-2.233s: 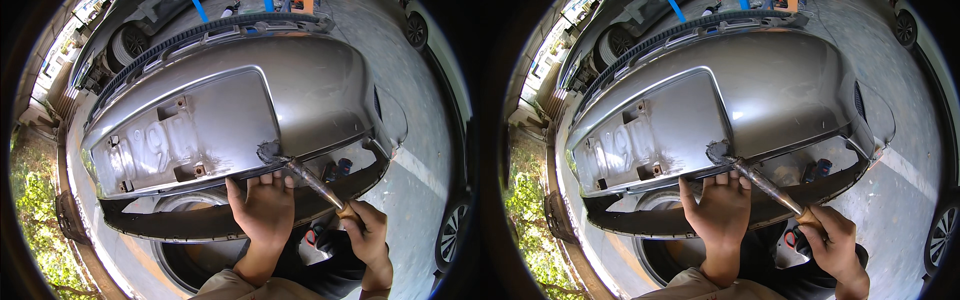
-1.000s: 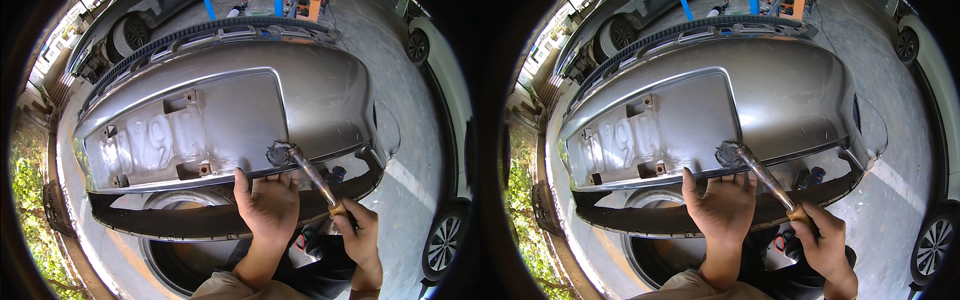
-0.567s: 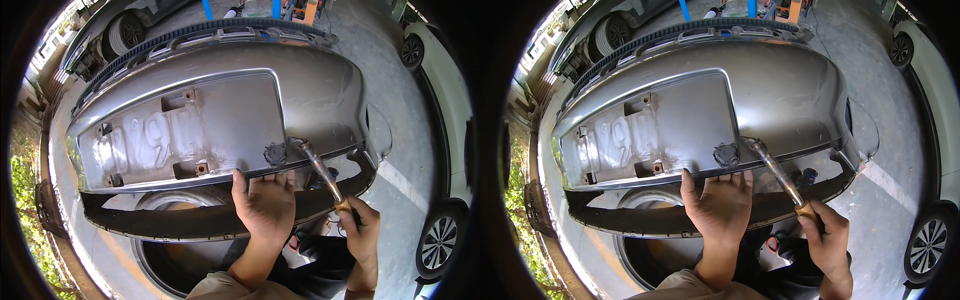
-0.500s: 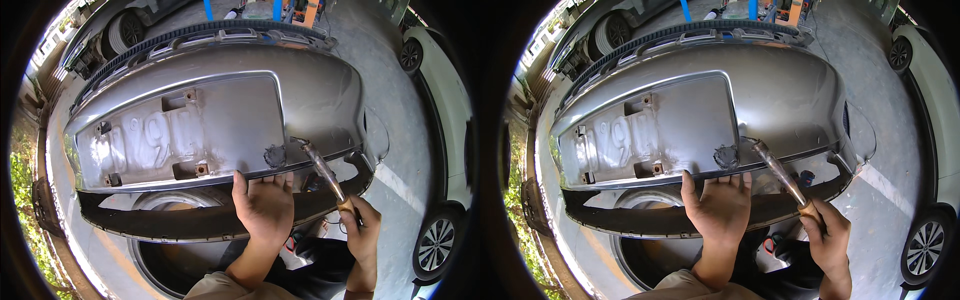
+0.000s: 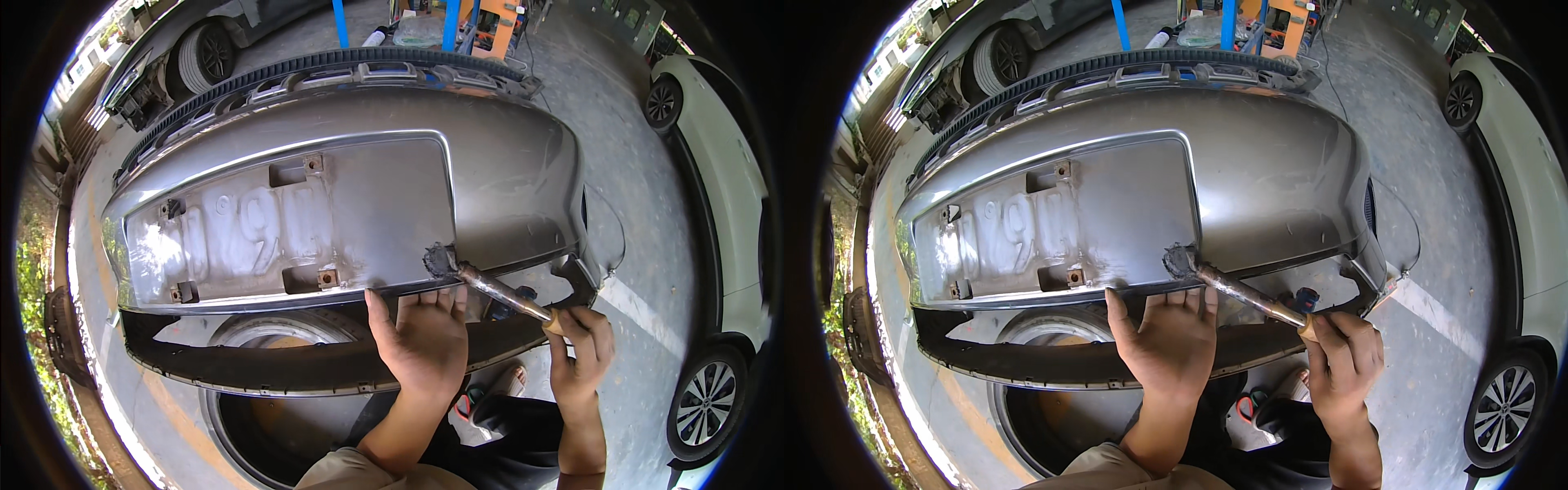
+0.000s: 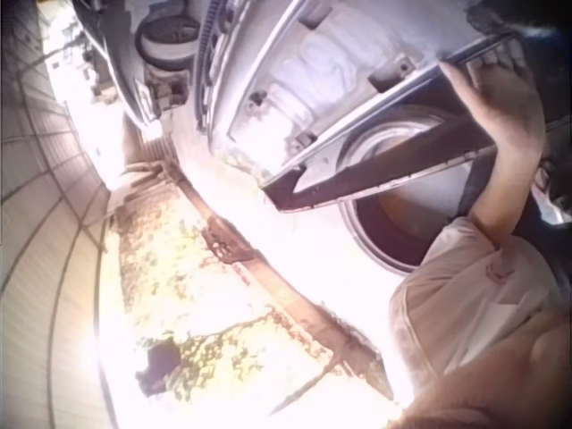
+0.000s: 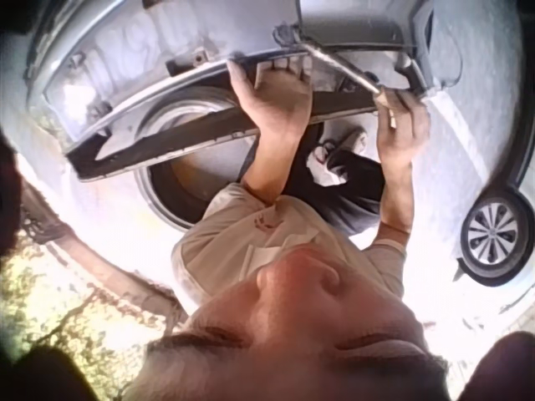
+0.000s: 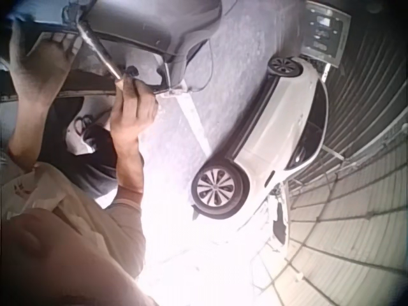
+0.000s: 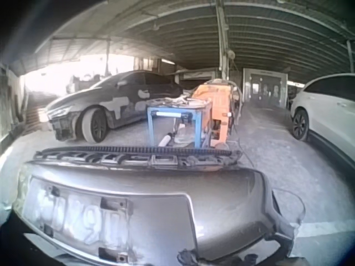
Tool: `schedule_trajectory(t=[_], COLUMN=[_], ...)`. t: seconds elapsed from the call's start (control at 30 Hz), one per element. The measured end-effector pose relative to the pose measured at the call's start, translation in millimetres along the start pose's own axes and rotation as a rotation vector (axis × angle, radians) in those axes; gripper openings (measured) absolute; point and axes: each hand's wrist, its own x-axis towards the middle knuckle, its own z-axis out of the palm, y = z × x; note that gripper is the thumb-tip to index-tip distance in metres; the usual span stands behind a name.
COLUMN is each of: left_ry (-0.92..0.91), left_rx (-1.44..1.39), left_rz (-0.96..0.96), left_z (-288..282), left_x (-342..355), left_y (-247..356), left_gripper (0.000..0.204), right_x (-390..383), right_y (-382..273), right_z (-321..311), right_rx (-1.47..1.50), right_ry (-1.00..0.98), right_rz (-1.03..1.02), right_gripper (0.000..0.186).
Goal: The person uses a chisel to scrape and remove material from a damaged area on the rear bumper of a silver car. The person holds the bumper steady with one hand while working the tool with the other.
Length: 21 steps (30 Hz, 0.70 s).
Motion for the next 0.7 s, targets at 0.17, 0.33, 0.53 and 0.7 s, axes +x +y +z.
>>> schedule_trajectory(t=[0.17, 0.33, 0.53, 0.7], left_ry=[-0.005, -0.056, -0.064, -0.059], left_rx=[0.039, 0.029, 0.011, -0.005], left_rz=[-0.001, -0.005, -0.006, -0.003], left_z=[-5, -10, -11, -8], left_x=[0, 0, 0, 0], left_y=[0, 1, -1, 0], left_gripper=[0.063, 0.062, 0.063, 0.061], right_x=[4, 6, 8, 7], right_y=[2, -9, -9, -7], right_z=[-6, -12, -18, -17], right_rx=[0.063, 0.346, 0.362, 0.395], right_ry=[-0.055, -0.209, -0.248, -0.265], right_rz=[0.036, 0.281, 0.277, 0.311], right_gripper=[0.038, 0.039, 0.038, 0.038])
